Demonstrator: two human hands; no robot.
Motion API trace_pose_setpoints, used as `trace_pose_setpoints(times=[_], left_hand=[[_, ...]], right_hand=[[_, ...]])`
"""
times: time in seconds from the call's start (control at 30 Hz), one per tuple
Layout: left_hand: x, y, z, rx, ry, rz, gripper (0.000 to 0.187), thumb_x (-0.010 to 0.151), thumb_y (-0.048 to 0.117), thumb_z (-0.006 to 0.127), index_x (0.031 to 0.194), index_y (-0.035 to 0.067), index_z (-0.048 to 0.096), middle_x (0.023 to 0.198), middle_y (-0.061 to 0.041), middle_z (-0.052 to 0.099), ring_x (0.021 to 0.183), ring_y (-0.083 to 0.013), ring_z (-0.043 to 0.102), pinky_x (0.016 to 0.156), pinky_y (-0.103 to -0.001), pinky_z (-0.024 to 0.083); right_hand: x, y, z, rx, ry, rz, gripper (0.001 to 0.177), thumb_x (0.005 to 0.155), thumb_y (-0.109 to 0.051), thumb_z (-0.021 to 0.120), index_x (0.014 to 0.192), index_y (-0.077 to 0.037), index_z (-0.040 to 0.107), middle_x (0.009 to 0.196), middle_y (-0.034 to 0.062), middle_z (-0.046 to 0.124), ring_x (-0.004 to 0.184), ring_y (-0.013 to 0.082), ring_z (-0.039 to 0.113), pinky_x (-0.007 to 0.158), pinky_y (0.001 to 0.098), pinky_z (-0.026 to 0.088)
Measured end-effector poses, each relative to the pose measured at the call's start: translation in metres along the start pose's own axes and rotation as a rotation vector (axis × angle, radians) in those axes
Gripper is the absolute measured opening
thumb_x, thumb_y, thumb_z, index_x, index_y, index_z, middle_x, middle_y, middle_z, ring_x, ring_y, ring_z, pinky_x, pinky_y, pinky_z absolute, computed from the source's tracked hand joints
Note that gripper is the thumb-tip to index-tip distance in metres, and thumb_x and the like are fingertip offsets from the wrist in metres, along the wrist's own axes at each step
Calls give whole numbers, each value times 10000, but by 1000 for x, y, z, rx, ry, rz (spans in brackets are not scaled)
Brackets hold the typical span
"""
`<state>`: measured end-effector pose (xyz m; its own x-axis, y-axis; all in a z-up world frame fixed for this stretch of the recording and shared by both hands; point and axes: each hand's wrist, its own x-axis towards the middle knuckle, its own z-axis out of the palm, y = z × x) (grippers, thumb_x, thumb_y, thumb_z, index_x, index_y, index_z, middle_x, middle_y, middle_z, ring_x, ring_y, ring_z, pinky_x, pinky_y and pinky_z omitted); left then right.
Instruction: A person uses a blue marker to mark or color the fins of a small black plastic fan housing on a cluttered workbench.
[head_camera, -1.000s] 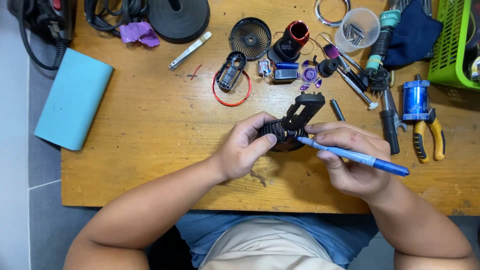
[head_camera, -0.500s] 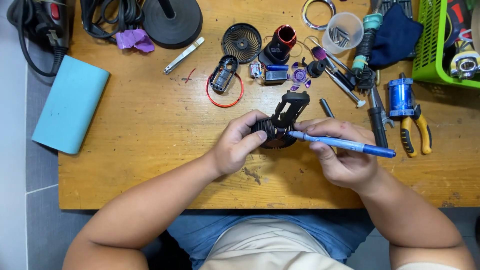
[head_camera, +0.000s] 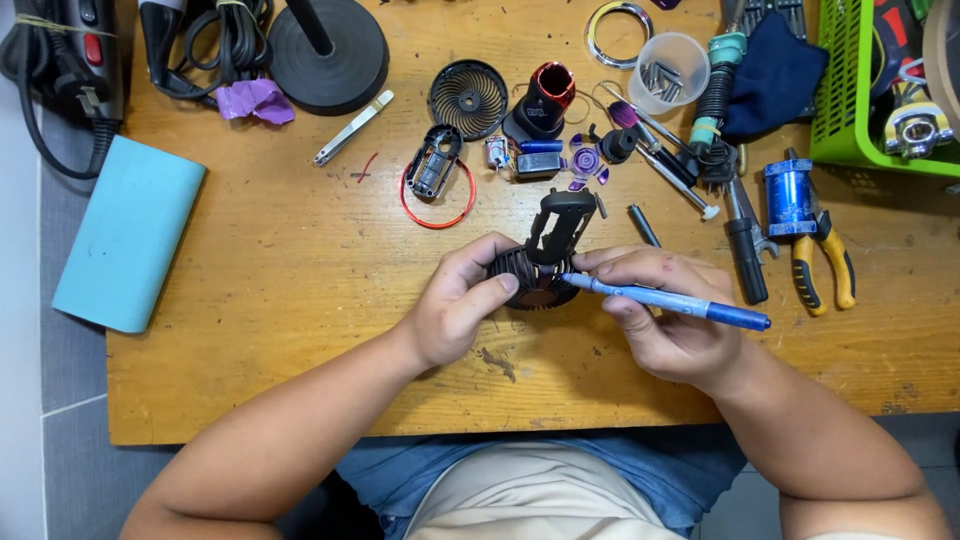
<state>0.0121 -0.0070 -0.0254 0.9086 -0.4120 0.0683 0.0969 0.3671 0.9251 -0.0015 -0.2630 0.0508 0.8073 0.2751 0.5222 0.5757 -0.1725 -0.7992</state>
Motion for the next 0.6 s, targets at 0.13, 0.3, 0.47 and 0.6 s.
trace_pose_setpoints(times=[0.13,0.3,0.47,0.6], left_hand=[[-3,-4,0,-7,8,-13,264,1062,153,656,1232,-22,758,878,-93,749,873,-119,656,727,-261,556],[-1,0,3,-17,19,-3,267,1060,154,660,1228,-29,758,897,-102,771,897,-125,680,766,-264,582],[0,-7,-1,-12,27,6,264,1061,148,661,1227,-31,760,909,-105,775,912,-131,684,773,-268,584],[-1,-5,-1,-11,28,-7,268,1062,137,653,1241,-32,759,905,-101,768,903,-131,675,772,-265,578]], right_hand=[[0,-2,0,-12,-8,-20,247,1101,-183,714,1082,61,748,974,257,837,1037,489,891,867,542,723],[3,-7,2,-29,-9,-30,248,1101,-187,713,1085,58,746,954,247,829,1047,507,888,860,560,725],[5,-5,1,-37,-16,-44,251,1102,-186,711,1085,61,749,939,242,825,1051,515,887,854,564,725],[7,-7,2,-33,-11,-42,248,1107,-185,707,1090,60,746,914,229,810,1049,519,887,843,572,726]])
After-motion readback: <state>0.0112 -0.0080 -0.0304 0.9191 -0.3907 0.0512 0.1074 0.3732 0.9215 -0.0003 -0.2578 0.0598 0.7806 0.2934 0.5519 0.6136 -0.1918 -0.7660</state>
